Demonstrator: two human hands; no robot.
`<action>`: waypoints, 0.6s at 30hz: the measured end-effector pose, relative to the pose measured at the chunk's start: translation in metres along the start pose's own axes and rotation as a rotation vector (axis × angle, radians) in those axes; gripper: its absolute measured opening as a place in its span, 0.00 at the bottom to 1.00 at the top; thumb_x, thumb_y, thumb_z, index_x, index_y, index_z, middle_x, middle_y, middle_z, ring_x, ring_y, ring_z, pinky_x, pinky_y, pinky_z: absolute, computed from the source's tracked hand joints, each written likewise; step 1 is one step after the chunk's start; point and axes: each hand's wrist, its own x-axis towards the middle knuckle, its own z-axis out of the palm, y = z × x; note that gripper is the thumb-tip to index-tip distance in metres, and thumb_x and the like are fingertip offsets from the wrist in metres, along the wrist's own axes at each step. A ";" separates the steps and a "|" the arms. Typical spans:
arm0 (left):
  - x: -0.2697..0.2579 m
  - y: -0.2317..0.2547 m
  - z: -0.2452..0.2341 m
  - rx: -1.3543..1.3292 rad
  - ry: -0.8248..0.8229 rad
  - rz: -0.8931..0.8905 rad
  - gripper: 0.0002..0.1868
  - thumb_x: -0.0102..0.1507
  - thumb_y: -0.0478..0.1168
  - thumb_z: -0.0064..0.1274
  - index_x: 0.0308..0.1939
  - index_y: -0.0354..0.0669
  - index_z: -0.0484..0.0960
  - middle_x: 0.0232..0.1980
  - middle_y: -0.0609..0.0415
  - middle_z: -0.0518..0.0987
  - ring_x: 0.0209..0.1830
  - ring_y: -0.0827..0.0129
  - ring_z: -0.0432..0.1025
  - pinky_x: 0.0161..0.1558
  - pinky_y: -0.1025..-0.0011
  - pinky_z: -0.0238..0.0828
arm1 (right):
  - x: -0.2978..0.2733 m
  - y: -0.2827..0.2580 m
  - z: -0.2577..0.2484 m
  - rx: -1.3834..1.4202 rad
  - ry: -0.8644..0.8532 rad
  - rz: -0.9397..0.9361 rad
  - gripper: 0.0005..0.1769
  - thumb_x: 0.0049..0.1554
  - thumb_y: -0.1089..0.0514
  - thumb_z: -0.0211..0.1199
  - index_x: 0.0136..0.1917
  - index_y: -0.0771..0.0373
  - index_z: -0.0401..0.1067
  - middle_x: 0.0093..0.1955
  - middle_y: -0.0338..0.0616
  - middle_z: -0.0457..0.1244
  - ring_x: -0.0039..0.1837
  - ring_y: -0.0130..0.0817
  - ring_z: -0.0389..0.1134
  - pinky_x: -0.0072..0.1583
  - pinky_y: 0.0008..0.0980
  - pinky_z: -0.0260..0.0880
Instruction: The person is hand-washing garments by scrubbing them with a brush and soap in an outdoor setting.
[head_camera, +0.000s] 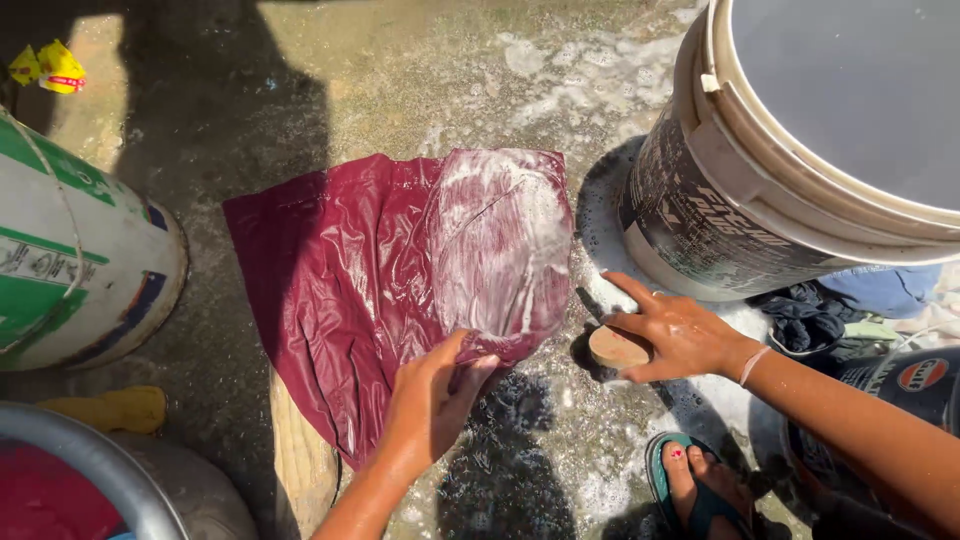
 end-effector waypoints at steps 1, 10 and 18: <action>0.001 0.032 -0.029 0.117 -0.083 -0.060 0.14 0.64 0.43 0.57 0.49 0.40 0.80 0.27 0.37 0.78 0.24 0.44 0.71 0.29 0.60 0.66 | 0.003 -0.005 -0.011 -0.151 -0.102 -0.020 0.44 0.39 0.33 0.71 0.65 0.54 0.74 0.85 0.53 0.40 0.55 0.56 0.70 0.58 0.48 0.70; -0.058 0.129 -0.156 0.294 -0.204 0.262 0.16 0.64 0.45 0.60 0.53 0.44 0.83 0.38 0.50 0.85 0.36 0.60 0.80 0.39 0.65 0.75 | 0.089 -0.021 0.000 0.172 0.224 0.125 0.67 0.46 0.31 0.71 0.86 0.64 0.46 0.57 0.59 0.69 0.56 0.55 0.72 0.58 0.47 0.72; 0.049 0.056 -0.324 0.006 0.568 0.171 0.13 0.74 0.39 0.48 0.57 0.34 0.77 0.50 0.49 0.79 0.44 0.70 0.74 0.50 0.72 0.73 | 0.135 -0.058 -0.103 0.017 0.538 0.071 0.38 0.41 0.29 0.75 0.53 0.61 0.83 0.56 0.51 0.67 0.52 0.50 0.72 0.53 0.47 0.71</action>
